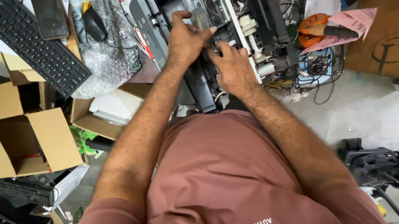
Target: The person works on the internal components of a printer by hand, manipulating cables and small parts inside the chassis.
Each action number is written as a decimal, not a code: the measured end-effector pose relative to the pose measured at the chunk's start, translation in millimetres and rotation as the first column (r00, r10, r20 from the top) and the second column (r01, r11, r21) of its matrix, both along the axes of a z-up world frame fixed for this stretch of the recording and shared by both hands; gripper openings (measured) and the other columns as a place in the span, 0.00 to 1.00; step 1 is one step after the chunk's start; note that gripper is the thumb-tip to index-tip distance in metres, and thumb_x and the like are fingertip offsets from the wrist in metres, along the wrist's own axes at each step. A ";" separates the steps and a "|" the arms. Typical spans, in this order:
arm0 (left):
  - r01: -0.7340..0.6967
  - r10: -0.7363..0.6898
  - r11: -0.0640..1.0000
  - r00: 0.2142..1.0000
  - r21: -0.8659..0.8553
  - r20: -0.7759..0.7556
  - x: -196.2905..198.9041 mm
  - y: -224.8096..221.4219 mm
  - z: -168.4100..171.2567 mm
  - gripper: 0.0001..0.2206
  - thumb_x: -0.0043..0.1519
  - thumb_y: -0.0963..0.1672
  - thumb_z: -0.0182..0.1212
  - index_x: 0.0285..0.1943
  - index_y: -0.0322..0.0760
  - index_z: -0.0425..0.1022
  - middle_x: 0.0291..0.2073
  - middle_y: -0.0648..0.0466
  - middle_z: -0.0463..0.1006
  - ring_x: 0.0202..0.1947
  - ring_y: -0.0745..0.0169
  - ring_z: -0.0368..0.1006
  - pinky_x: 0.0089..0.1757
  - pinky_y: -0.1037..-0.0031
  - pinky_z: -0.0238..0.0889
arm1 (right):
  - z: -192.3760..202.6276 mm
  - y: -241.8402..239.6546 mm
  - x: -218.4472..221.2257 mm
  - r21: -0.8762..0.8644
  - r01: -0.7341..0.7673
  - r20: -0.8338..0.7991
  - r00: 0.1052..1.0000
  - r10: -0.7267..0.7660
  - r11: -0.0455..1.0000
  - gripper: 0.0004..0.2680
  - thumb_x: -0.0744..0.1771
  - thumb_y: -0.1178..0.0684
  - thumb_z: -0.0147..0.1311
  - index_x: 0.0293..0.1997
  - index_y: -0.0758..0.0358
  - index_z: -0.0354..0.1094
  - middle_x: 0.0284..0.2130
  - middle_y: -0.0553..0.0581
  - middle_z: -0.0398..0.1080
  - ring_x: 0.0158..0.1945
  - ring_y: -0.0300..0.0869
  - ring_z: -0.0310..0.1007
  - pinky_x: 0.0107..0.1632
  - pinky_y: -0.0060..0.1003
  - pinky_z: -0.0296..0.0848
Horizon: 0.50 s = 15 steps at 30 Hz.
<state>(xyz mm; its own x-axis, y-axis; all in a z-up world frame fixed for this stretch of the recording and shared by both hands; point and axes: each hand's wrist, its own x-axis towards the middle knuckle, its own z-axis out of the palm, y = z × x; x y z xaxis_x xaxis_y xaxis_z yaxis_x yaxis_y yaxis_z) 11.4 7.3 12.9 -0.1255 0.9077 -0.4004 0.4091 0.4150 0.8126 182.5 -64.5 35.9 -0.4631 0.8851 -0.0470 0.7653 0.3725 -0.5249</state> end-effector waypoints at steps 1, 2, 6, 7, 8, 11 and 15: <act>-0.023 0.024 1.000 0.999 0.007 -0.025 2.4 0.4 3.3 0.31 0.52 0.46 0.78 0.57 0.33 0.61 0.25 0.57 0.76 0.26 0.63 0.77 0.33 0.70 0.71 | 0.0 -0.3 1.0 -0.001 -0.001 -0.001 1.000 0.001 1.000 0.21 0.62 0.63 0.55 0.64 0.60 0.69 0.54 0.64 0.64 0.52 0.55 0.70 0.48 0.49 0.61; 0.010 -0.007 0.999 0.998 0.037 -0.062 3.4 0.9 4.8 0.28 0.53 0.46 0.77 0.56 0.34 0.62 0.26 0.57 0.76 0.27 0.62 0.77 0.33 0.70 0.71 | -0.1 -0.4 1.5 -0.002 -0.003 0.000 1.000 0.003 1.000 0.21 0.62 0.62 0.55 0.64 0.60 0.69 0.54 0.64 0.63 0.52 0.54 0.69 0.49 0.49 0.61; 0.085 -0.075 0.990 0.993 0.111 -0.095 1.5 0.8 -0.9 0.25 0.56 0.44 0.76 0.57 0.37 0.66 0.27 0.57 0.77 0.28 0.64 0.76 0.34 0.71 0.70 | -1.0 -0.6 0.7 -0.016 -0.010 0.016 1.000 0.010 1.000 0.22 0.61 0.62 0.55 0.64 0.59 0.68 0.54 0.65 0.63 0.53 0.54 0.69 0.49 0.48 0.60; 0.088 -0.080 0.989 0.994 0.122 -0.072 1.1 2.2 -3.5 0.26 0.56 0.43 0.77 0.59 0.37 0.66 0.26 0.57 0.77 0.28 0.65 0.76 0.34 0.72 0.71 | -1.3 -0.6 1.1 -0.022 -0.011 0.023 1.000 0.012 1.000 0.22 0.62 0.62 0.55 0.65 0.59 0.68 0.54 0.65 0.63 0.52 0.54 0.68 0.49 0.48 0.60; 0.071 -0.070 0.993 0.998 0.095 -0.006 0.2 3.7 -5.9 0.27 0.56 0.43 0.77 0.60 0.37 0.66 0.26 0.58 0.77 0.28 0.67 0.74 0.33 0.73 0.70 | -1.5 -1.2 1.3 -0.006 -0.012 0.014 1.000 0.012 1.000 0.22 0.62 0.62 0.55 0.65 0.59 0.68 0.55 0.64 0.63 0.53 0.54 0.69 0.49 0.48 0.60; 0.040 -0.045 0.999 0.984 0.034 0.173 -2.7 8.8 -14.0 0.27 0.56 0.42 0.76 0.62 0.35 0.67 0.25 0.59 0.76 0.27 0.70 0.72 0.32 0.76 0.67 | -2.0 -2.3 2.3 0.033 -0.013 0.000 1.000 0.013 0.999 0.22 0.62 0.63 0.55 0.66 0.60 0.67 0.55 0.64 0.63 0.53 0.53 0.69 0.49 0.47 0.60; 0.037 -0.053 0.997 0.956 0.060 0.287 -9.5 13.9 -30.4 0.18 0.59 0.41 0.73 0.57 0.33 0.76 0.27 0.60 0.77 0.28 0.74 0.71 0.32 0.80 0.66 | -0.4 -2.1 2.1 0.028 -0.017 0.011 1.000 0.016 0.999 0.22 0.62 0.63 0.55 0.66 0.60 0.68 0.54 0.64 0.63 0.51 0.53 0.69 0.48 0.47 0.60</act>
<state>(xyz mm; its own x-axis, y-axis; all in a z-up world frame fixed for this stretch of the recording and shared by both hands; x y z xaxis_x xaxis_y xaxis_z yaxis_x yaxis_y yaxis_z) 1.9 21.2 -17.4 0.0296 0.9309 -0.3641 0.1713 0.3541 0.9194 184.6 -66.7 35.5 -0.4772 0.8784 -0.0275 0.7644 0.3994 -0.5062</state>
